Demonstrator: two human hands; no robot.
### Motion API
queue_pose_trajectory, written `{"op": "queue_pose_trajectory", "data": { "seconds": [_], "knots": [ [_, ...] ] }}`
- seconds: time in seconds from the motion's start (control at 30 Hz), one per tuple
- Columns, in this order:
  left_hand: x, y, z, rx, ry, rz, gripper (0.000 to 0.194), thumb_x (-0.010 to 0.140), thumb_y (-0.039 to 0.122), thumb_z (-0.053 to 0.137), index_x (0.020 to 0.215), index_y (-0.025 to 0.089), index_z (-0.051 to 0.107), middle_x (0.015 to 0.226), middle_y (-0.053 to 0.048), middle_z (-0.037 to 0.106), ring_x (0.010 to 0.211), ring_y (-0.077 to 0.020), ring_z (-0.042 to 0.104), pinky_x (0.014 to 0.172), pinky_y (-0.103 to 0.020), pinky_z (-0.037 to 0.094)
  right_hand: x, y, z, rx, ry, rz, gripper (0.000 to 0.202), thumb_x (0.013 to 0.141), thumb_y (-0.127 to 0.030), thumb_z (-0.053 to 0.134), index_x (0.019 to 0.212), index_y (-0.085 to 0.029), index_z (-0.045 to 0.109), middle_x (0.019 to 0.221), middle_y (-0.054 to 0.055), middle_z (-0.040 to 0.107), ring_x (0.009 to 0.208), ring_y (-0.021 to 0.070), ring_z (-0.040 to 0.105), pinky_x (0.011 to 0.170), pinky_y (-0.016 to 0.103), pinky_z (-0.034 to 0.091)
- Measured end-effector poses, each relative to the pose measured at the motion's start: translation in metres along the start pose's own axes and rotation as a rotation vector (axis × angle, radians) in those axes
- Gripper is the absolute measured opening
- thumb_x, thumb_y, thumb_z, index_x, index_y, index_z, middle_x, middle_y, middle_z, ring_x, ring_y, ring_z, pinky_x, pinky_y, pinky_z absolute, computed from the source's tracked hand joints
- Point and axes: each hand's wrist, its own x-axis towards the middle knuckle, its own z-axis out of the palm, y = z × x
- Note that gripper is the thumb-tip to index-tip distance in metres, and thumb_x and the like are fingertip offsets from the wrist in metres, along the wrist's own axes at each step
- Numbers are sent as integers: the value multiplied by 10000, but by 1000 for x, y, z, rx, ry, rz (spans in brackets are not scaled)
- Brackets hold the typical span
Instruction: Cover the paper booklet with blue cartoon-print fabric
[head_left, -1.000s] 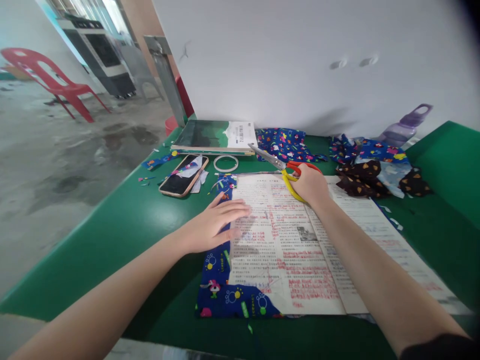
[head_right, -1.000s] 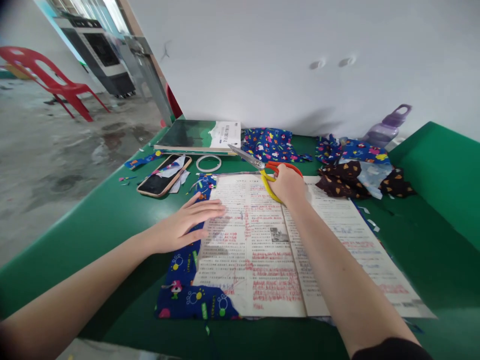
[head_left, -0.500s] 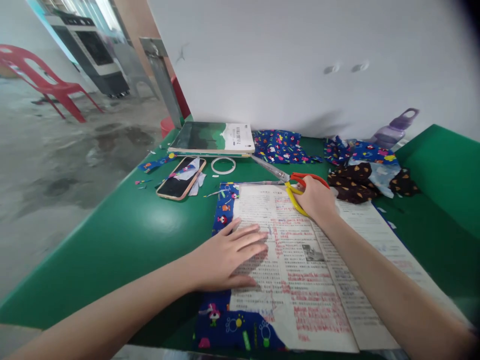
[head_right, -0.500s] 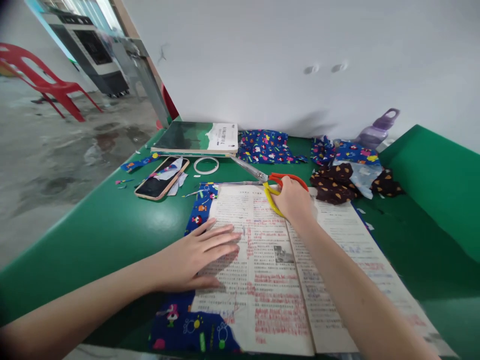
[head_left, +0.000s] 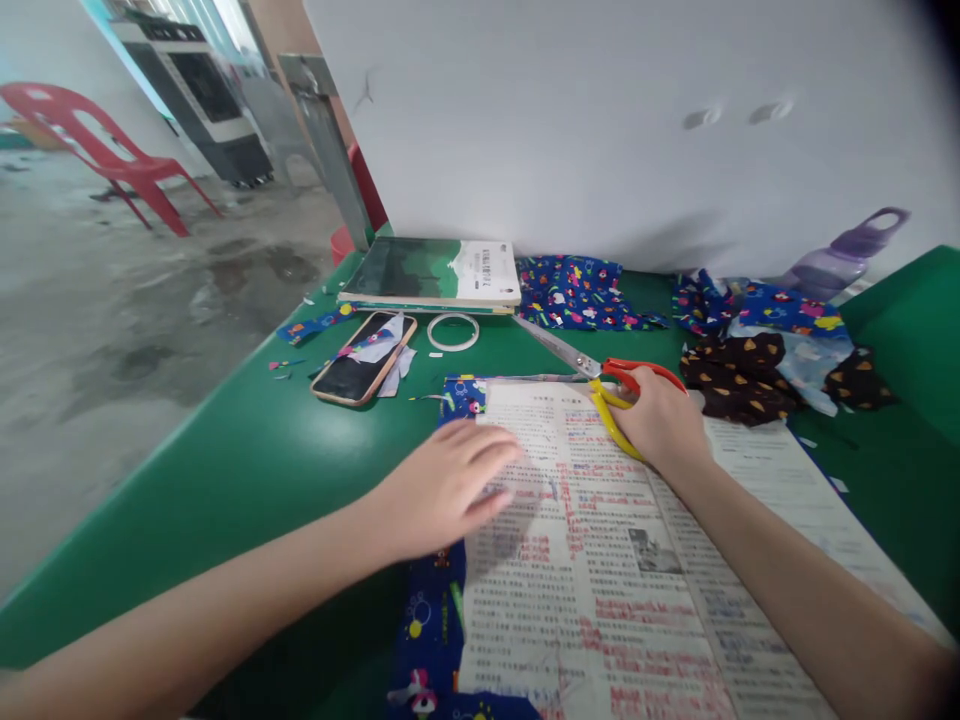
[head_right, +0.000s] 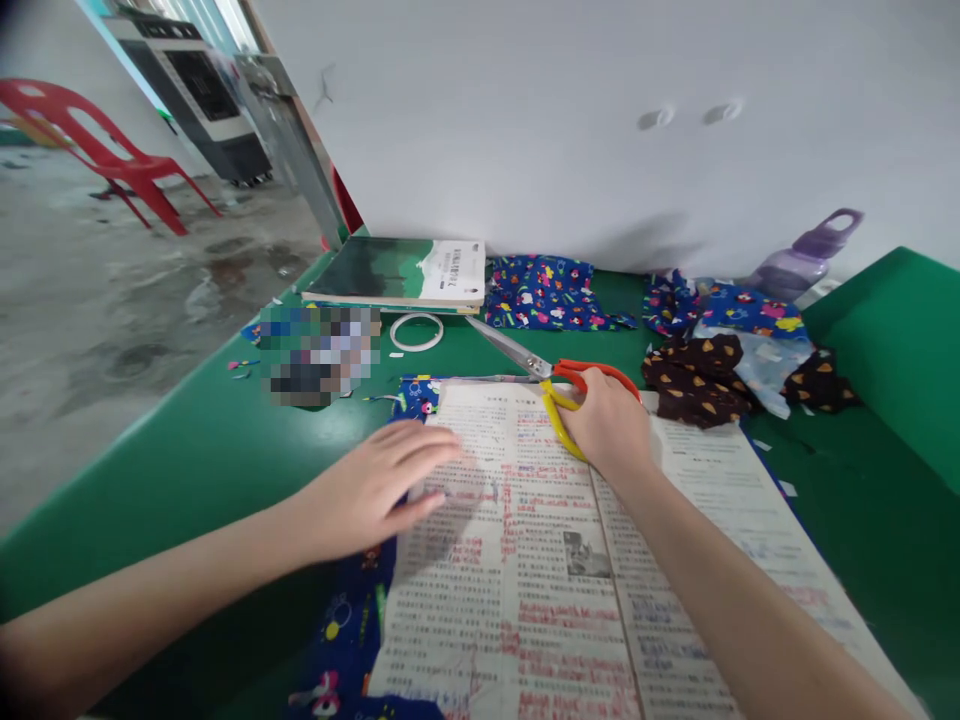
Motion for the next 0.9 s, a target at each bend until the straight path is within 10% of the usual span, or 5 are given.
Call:
{"op": "queue_pose_trajectory", "data": {
  "seconds": [0.27,0.9],
  "knots": [
    [36,-55,6,162,190,-256,352,910,276,478,1237,148,459,1226,-114,560,1162,-251,507,990,-428,412,-1,0,1,94,6,-66,281,732,-481,574,848,-228,539,851,44,673,782,256,626,584,332,399],
    [41,-71,21,122,278,-143,194,879,188,514,1063,212,573,1083,-24,653,1048,-194,565,984,-422,383,0,6,5,175,94,-97,246,666,-413,640,819,-231,574,845,39,689,719,228,629,556,306,415]
  ]
}}
